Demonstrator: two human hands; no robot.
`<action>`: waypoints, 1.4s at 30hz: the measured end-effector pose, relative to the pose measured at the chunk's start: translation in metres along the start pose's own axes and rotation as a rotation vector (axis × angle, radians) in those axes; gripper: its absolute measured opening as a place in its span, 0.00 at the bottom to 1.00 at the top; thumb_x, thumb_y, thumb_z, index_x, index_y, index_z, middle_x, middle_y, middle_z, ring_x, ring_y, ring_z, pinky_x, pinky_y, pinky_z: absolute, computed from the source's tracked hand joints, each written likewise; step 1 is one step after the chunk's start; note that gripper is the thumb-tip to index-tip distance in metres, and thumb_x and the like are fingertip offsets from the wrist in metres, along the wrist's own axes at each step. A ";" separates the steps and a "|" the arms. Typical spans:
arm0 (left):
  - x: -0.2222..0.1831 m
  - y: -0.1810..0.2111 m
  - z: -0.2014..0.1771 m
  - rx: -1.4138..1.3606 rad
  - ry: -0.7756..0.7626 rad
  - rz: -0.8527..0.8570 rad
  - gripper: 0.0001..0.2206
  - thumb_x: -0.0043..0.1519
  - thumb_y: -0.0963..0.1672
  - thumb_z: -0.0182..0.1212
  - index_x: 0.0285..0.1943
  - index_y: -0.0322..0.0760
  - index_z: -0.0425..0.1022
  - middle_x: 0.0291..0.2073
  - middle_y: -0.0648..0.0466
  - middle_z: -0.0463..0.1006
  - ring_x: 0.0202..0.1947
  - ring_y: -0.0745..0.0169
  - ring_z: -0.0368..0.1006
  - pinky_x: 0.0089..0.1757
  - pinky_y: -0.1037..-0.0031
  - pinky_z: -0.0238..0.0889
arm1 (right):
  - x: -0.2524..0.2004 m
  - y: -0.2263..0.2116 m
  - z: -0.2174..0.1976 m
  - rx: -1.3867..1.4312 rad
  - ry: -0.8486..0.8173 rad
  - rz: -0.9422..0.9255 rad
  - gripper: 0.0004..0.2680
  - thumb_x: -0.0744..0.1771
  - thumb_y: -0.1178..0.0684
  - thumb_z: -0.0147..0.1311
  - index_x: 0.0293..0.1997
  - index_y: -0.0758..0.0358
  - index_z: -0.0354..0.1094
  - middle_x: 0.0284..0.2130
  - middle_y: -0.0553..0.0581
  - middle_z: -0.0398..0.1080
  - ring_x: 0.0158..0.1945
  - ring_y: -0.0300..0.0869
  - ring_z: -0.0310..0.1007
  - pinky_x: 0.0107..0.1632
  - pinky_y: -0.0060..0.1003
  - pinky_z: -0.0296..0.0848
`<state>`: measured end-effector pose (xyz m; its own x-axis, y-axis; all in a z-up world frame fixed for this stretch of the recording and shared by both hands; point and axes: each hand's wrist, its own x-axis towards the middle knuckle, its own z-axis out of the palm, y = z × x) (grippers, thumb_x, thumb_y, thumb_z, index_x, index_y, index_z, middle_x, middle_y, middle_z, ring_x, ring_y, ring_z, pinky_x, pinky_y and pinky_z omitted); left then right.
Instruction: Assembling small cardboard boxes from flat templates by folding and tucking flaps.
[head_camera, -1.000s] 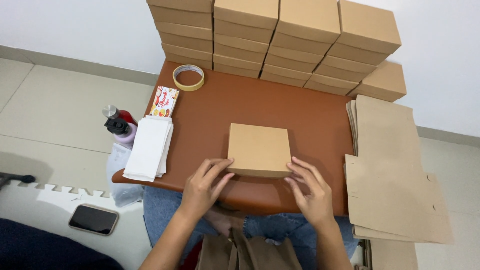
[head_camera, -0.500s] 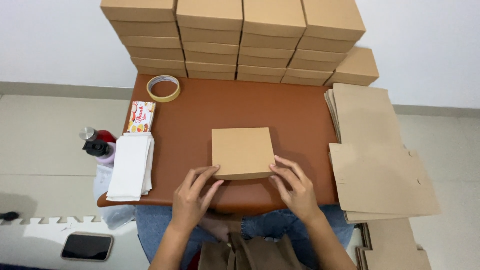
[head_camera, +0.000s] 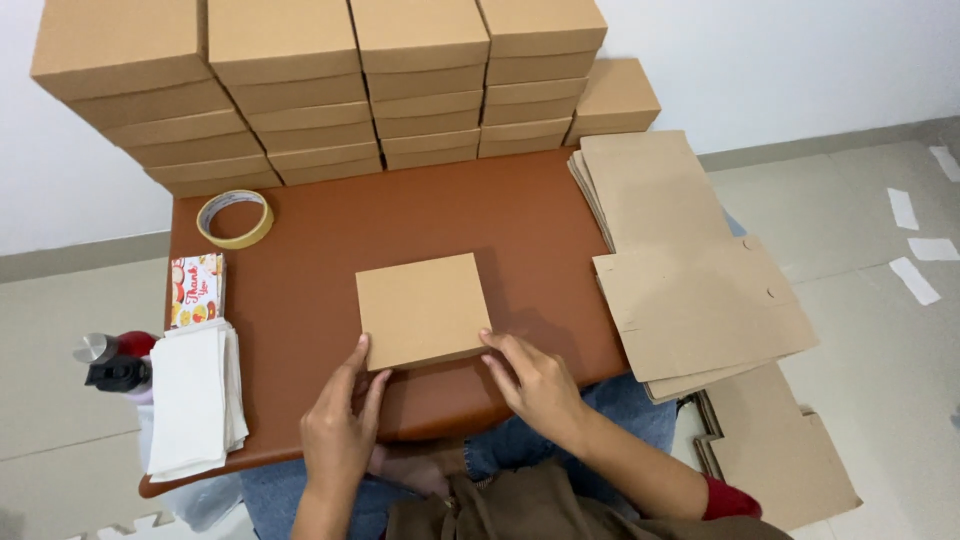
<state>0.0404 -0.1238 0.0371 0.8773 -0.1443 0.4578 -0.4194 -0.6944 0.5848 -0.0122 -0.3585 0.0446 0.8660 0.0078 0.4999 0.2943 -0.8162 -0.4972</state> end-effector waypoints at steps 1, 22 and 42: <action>0.005 0.004 0.002 -0.001 -0.003 0.010 0.22 0.54 0.40 0.70 0.59 0.31 0.76 0.47 0.46 0.83 0.34 0.61 0.81 0.35 0.72 0.75 | -0.002 0.007 -0.002 -0.003 0.009 0.005 0.11 0.64 0.62 0.59 0.50 0.68 0.68 0.40 0.59 0.78 0.26 0.43 0.78 0.27 0.35 0.76; 0.236 0.189 0.280 -0.120 -0.288 0.433 0.15 0.64 0.47 0.59 0.59 0.51 0.64 0.46 0.52 0.77 0.39 0.38 0.80 0.39 0.48 0.75 | 0.107 0.253 -0.191 -0.515 0.242 0.129 0.08 0.68 0.64 0.58 0.50 0.66 0.64 0.42 0.62 0.78 0.37 0.48 0.81 0.37 0.38 0.80; 0.305 0.164 0.355 0.521 0.292 0.617 0.14 0.56 0.45 0.65 0.50 0.47 0.72 0.25 0.67 0.74 0.18 0.70 0.77 0.23 0.77 0.70 | 0.196 0.297 -0.160 -0.219 0.137 0.290 0.16 0.68 0.68 0.52 0.62 0.62 0.62 0.54 0.70 0.70 0.52 0.54 0.77 0.48 0.45 0.81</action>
<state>0.3218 -0.5319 0.0353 0.4020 -0.4648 0.7889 -0.5783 -0.7968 -0.1748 0.1800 -0.6924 0.1083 0.8341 -0.3066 0.4585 -0.0606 -0.8772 -0.4763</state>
